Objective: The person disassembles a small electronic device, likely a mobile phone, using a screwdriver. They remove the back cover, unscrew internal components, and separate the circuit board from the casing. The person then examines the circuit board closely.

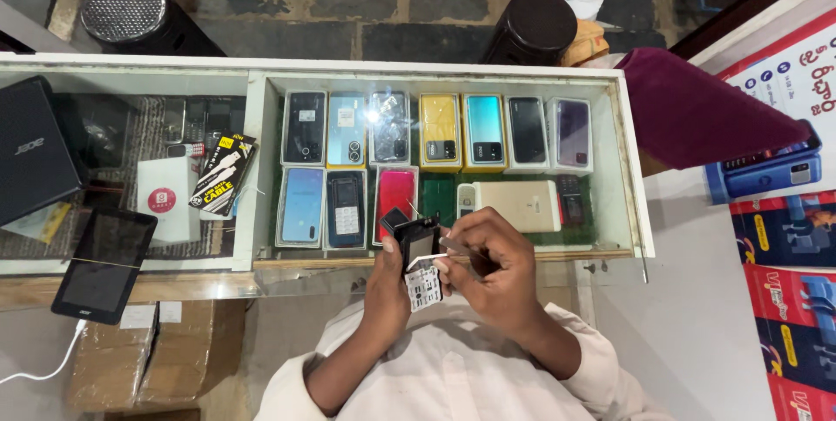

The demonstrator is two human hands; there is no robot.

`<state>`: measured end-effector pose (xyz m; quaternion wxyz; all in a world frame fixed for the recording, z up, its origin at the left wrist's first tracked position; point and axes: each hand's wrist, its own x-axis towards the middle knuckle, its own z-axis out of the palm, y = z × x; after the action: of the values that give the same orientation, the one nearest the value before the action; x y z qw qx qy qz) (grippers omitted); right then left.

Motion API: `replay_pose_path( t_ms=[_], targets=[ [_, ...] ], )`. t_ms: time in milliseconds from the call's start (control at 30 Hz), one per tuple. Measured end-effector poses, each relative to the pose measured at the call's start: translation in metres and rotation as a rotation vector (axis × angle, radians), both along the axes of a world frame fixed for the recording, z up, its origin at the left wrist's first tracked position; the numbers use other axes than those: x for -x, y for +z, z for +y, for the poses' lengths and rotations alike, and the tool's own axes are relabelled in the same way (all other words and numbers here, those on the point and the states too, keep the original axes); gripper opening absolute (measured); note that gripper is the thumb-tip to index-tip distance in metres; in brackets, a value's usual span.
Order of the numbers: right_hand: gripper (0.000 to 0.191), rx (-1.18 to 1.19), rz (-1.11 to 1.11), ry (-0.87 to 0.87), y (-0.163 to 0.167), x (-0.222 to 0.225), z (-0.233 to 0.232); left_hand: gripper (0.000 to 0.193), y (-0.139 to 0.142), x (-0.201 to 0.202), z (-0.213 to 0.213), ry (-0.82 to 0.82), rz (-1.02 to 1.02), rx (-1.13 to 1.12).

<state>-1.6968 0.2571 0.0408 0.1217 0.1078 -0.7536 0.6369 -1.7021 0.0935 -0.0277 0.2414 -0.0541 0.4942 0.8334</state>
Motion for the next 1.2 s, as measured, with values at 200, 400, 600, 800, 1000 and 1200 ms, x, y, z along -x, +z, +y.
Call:
replay_pose_path(
  t_ms=[200,400,600,800,1000,1200],
  targets=[
    [0.029,-0.091,0.232,0.118,-0.001,0.005,0.004,0.074,0.007,0.009,0.004,0.040,-0.112,-0.175],
    [0.030,-0.343,0.279,0.153,-0.003,0.006,0.000,0.075,0.015,0.014,-0.005,-0.002,-0.086,-0.307],
    [0.026,-0.409,0.352,0.150,-0.021,-0.004,-0.004,0.074,0.005,0.008,-0.010,0.002,-0.124,-0.418],
    [0.027,-0.513,0.363,0.177,-0.036,0.000,-0.009,0.074,0.001,0.010,-0.023,-0.027,-0.130,-0.468],
    [0.038,-0.439,0.304,0.186,-0.037,0.002,-0.008,0.075,0.004,0.010,-0.026,-0.029,-0.156,-0.461],
    [0.044,-0.288,0.121,-0.076,-0.033,0.002,-0.015,0.076,-0.001,0.006,-0.026,-0.082,-0.163,-0.402]
  ],
)
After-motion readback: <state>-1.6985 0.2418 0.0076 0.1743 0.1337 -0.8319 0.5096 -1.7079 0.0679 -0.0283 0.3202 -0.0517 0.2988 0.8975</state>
